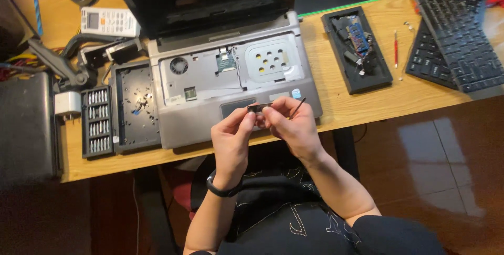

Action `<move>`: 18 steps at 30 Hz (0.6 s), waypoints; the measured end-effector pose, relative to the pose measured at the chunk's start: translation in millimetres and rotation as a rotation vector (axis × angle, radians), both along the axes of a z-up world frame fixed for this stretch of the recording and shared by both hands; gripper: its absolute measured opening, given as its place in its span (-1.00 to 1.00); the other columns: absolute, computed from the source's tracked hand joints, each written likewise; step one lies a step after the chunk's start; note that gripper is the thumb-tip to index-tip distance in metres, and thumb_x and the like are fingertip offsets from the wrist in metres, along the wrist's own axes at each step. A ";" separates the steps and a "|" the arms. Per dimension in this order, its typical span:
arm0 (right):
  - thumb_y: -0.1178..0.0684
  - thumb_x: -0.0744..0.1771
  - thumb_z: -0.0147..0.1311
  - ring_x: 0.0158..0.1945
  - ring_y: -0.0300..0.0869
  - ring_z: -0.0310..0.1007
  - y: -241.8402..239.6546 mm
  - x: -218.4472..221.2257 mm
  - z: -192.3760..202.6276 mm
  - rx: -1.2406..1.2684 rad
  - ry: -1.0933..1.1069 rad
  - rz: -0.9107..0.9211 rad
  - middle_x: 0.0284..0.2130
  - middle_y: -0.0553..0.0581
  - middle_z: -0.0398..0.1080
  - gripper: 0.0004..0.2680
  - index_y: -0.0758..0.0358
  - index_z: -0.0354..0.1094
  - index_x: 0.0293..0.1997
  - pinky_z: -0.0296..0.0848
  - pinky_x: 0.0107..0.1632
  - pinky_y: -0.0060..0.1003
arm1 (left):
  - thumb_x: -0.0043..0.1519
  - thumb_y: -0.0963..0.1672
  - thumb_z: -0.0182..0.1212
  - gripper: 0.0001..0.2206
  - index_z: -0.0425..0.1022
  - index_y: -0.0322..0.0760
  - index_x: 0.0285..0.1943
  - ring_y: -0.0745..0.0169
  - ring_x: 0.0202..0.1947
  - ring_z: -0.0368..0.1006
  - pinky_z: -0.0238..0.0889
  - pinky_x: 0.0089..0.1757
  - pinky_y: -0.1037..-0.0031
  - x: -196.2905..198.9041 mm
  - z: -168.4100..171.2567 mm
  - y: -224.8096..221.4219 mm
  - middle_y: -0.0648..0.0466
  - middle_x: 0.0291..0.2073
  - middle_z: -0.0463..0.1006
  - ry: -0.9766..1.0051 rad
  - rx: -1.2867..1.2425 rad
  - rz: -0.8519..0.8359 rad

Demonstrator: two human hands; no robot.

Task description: Remove the keyboard and internal components from a laptop for repair.

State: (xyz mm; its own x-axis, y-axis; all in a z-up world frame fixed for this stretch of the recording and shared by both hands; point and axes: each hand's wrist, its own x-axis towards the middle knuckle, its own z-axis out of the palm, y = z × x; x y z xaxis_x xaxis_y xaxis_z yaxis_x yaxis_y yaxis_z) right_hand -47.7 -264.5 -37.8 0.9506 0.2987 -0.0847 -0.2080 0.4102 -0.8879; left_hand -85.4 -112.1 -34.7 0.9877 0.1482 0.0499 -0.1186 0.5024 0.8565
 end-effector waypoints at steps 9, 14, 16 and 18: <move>0.20 0.38 0.12 -0.55 -0.43 0.24 3.5 2.0 7.4 0.023 0.034 -0.005 -0.46 0.09 0.48 -0.94 0.39 0.42 -0.20 0.12 -0.52 -0.53 | 0.36 -0.25 0.19 -0.81 0.58 -0.61 0.06 0.31 -0.25 0.53 0.42 -0.12 0.47 2.8 -14.6 0.6 -0.04 -0.24 0.65 0.031 -0.074 0.032; 0.19 0.37 0.13 -0.56 -0.42 0.25 6.4 5.0 -0.7 0.023 0.063 0.008 -0.47 0.08 0.49 -0.94 0.37 0.42 -0.21 0.12 -0.53 -0.52 | 0.35 -0.25 0.19 -0.82 0.57 -0.60 0.02 0.26 -0.28 0.56 0.45 -0.13 0.44 5.1 -15.6 4.5 -0.06 -0.28 0.64 0.063 -0.190 0.013; 0.17 0.37 0.15 -0.58 -0.42 0.24 8.4 8.3 -6.8 0.015 0.083 0.018 -0.49 0.06 0.47 -0.94 0.35 0.43 -0.20 0.13 -0.53 -0.52 | 0.34 -0.23 0.17 -0.81 0.57 -0.61 0.00 0.24 -0.29 0.57 0.45 -0.14 0.45 7.2 -13.8 6.4 -0.08 -0.28 0.65 0.123 -0.208 0.004; 0.15 0.37 0.15 -0.59 -0.42 0.24 11.6 9.7 -8.4 0.000 0.082 0.028 -0.50 0.06 0.48 -0.93 0.35 0.44 -0.22 0.12 -0.54 -0.52 | 0.34 -0.23 0.18 -0.81 0.57 -0.61 -0.02 0.24 -0.30 0.56 0.45 -0.15 0.45 5.0 -15.4 8.0 -0.07 -0.28 0.65 0.138 -0.208 0.025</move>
State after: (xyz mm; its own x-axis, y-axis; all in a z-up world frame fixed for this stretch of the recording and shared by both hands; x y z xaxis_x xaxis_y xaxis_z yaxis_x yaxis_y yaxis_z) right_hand -38.0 -252.9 -46.2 0.9318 0.3248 -0.1620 -0.2914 0.4030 -0.8676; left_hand -80.4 -104.1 -50.1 0.9789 0.1655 -0.1199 -0.0219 0.6681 0.7438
